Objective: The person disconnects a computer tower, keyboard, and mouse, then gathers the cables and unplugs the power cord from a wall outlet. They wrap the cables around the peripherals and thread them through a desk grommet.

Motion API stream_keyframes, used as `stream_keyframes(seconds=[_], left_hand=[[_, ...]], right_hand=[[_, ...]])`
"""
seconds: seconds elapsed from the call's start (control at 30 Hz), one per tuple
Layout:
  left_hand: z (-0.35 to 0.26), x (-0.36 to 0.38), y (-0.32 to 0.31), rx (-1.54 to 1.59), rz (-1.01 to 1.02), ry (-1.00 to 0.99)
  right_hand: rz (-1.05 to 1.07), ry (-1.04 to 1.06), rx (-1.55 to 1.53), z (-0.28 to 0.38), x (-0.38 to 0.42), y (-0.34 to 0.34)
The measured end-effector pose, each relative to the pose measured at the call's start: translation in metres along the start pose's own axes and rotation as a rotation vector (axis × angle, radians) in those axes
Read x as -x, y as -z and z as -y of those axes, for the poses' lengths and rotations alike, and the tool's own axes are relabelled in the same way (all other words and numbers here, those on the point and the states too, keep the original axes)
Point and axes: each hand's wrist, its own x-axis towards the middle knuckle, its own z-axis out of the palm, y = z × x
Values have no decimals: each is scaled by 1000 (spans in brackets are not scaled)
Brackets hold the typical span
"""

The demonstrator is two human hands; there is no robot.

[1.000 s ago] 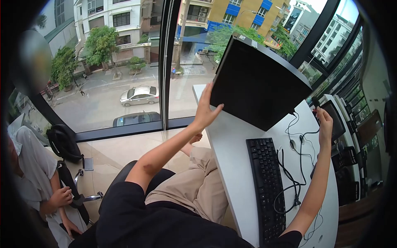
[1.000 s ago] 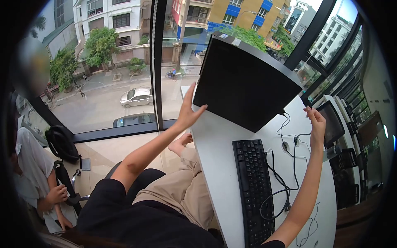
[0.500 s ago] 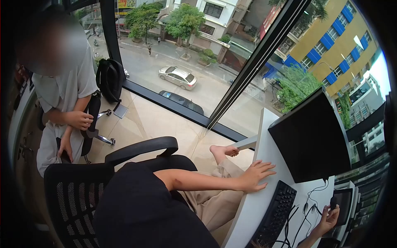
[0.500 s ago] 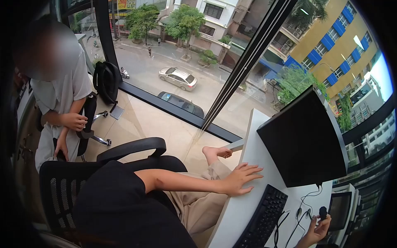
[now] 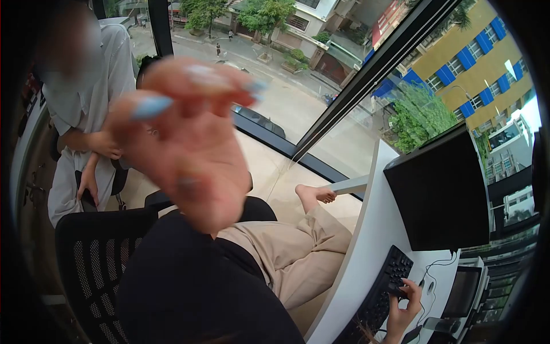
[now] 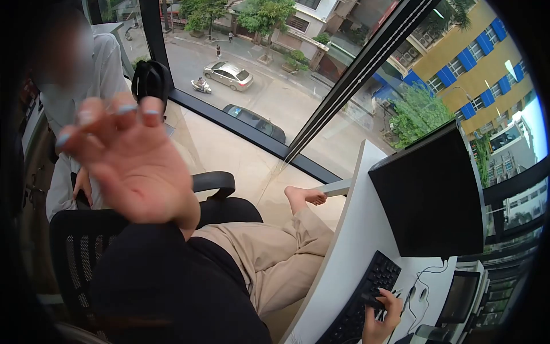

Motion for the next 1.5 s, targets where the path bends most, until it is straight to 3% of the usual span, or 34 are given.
stream_keyframes(seconds=[0.1, 0.23, 0.33, 0.47, 0.67, 0.87, 1.0, 1.13, 1.2, 1.33, 1.5], left_hand=[[-31, -53, 60, -304, -273, -420], [-63, -70, 162, -574, -456, -599], [-84, -55, 241, -744, -613, -622], [-115, -6, 331, -917, -858, -611], [-138, 47, 386, -1084, -1053, -565], [-123, 45, 355, -1041, -918, -510], [-83, 26, 284, -782, -706, -508], [-47, -12, 191, -479, -462, -530], [-39, -37, 146, -353, -326, -531], [-30, -59, 100, -229, -163, -457], [-31, -70, 73, -145, -67, -441]], right_hand=[[-3, 44, 99, 26, -1, -11], [-8, 99, 110, 24, -3, -20], [-68, 3, 58, 38, -2, -25], [-20, 64, 119, 38, 2, -25], [-1, 21, 102, 44, 8, -31], [-38, 57, 84, 50, 10, -32], [134, 60, 174, 45, 15, -26], [42, 177, 111, 46, 14, -24], [14, 80, 110, 41, 15, -28], [25, 184, 331, 56, 20, -36], [48, 153, 398, 75, 36, -61]])
